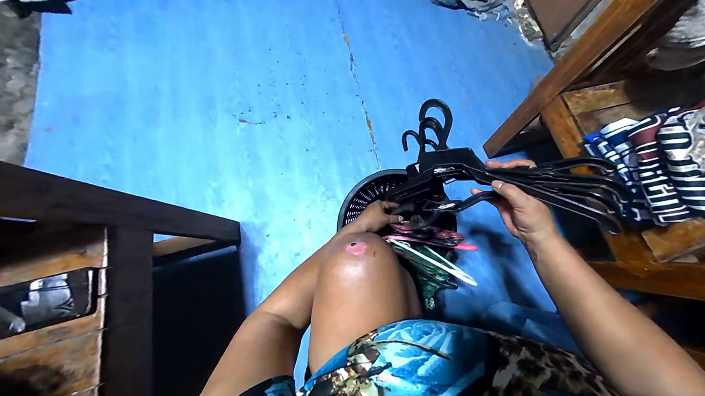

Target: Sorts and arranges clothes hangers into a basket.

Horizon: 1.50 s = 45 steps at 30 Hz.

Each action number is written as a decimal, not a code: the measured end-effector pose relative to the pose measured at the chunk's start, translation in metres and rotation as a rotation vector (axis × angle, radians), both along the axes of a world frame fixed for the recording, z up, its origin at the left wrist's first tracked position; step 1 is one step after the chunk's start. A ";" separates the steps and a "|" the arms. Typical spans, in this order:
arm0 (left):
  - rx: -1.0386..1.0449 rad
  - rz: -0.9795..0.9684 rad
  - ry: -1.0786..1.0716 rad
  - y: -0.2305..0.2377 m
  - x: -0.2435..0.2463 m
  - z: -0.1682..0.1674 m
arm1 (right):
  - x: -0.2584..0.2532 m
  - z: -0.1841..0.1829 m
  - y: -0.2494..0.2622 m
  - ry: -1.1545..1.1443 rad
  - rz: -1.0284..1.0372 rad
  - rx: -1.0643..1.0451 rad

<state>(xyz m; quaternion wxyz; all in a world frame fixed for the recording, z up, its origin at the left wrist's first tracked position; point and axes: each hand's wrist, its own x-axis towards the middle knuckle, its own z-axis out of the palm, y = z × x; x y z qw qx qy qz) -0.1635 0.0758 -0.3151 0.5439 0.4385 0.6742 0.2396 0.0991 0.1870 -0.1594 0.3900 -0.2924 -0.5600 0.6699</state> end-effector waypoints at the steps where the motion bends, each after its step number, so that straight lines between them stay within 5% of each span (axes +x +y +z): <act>1: -0.030 -0.081 0.054 -0.001 0.000 0.005 | 0.000 0.002 0.000 0.019 -0.002 0.000; 6: -0.160 -0.164 0.333 0.000 0.000 0.023 | 0.000 0.001 -0.002 0.012 0.027 0.061; 13: 0.254 -0.043 0.435 0.002 0.001 0.018 | -0.021 -0.056 -0.014 -0.157 -0.082 -0.024; 17: 0.542 -0.199 0.275 -0.006 -0.005 0.017 | -0.031 -0.053 -0.016 -0.234 -0.072 -0.042; 22: 0.516 -0.094 -0.184 -0.013 -0.025 0.016 | -0.025 -0.046 -0.009 -0.298 0.030 -0.127; 25: 0.497 0.143 -0.219 -0.008 -0.028 0.003 | -0.022 -0.048 0.002 -0.413 0.253 0.050; 28: 0.294 0.512 -0.184 0.001 -0.019 -0.007 | -0.030 -0.044 0.006 -0.625 0.260 0.193; 30: 0.151 0.610 -0.040 0.005 -0.016 -0.007 | -0.035 -0.039 0.009 -0.694 0.149 0.166; 33: 0.002 0.489 0.125 0.008 -0.020 0.005 | -0.033 -0.029 0.017 -0.618 0.067 0.077; 38: 0.033 0.527 0.128 0.003 -0.024 -0.009 | -0.027 -0.013 0.016 -0.574 -0.091 -0.025; 42: 0.039 0.621 -0.008 0.000 -0.030 -0.016 | -0.013 0.028 0.022 -0.515 -0.269 0.293; 45: 0.082 0.777 -0.193 -0.004 -0.030 -0.022 | -0.008 0.087 0.023 -0.378 -0.190 0.397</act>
